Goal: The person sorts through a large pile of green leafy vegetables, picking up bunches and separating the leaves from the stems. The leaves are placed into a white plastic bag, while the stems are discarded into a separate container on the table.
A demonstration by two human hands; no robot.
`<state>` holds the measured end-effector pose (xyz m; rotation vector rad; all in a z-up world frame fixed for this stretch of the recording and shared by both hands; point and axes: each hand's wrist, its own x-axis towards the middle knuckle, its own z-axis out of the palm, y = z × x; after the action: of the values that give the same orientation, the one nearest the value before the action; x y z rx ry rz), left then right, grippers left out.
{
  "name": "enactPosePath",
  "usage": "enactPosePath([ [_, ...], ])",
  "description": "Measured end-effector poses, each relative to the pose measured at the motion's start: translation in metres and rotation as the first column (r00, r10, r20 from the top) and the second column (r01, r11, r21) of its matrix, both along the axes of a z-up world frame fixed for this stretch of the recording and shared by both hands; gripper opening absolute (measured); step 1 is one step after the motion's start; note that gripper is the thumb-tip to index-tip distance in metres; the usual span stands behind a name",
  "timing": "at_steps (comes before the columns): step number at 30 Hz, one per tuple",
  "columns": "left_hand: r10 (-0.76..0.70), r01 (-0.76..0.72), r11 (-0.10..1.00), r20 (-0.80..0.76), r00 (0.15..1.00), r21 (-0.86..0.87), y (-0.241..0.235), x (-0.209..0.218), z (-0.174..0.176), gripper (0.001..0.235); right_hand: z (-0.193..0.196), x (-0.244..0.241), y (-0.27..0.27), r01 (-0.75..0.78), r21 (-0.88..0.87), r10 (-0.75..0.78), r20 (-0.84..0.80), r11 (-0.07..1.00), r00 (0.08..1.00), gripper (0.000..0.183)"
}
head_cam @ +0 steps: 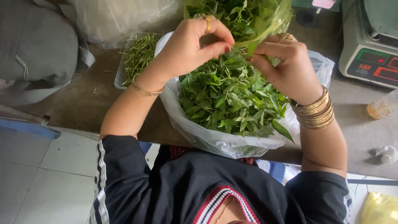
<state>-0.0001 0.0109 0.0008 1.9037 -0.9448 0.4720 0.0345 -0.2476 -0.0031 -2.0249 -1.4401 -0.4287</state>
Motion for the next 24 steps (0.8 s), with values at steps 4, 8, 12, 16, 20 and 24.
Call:
enactPosePath([
  [4, 0.005, 0.002, 0.998, -0.115, 0.993, 0.067, 0.000, -0.003, 0.002, 0.007, -0.005, 0.004, 0.000, 0.063, 0.058, -0.070, 0.142, 0.996, 0.987, 0.025],
  [8, 0.051, -0.053, 0.999, -0.119, 0.992, -0.012, -0.002, -0.001, -0.001, 0.005, -0.009, -0.003, 0.012, 0.097, 0.222, -0.185, 0.422, 0.970, 0.888, 0.023],
  [12, 0.016, -0.019, 1.000, -0.191, 0.982, -0.015, -0.007, -0.009, 0.002, 0.002, -0.015, -0.008, 0.016, 0.167, 0.177, -0.238, 0.556, 0.970, 0.797, 0.015],
  [16, -0.027, 0.027, 1.000, -0.166, 0.986, -0.006, -0.010, -0.013, 0.004, 0.005, -0.017, -0.003, 0.016, 0.137, 0.172, -0.210, 0.548, 0.976, 0.810, 0.005],
  [20, -0.071, 0.070, 0.998, -0.122, 0.990, -0.010, -0.012, -0.010, -0.003, 0.008, -0.020, -0.004, 0.017, 0.001, 0.258, -0.055, 0.202, 0.966, 0.978, 0.008],
  [24, -0.007, 0.003, 0.999, 0.085, 0.996, 0.044, -0.013, 0.004, -0.014, 0.011, -0.022, 0.007, 0.006, -0.019, 0.352, -0.046, 0.176, 0.936, 0.983, 0.023],
])
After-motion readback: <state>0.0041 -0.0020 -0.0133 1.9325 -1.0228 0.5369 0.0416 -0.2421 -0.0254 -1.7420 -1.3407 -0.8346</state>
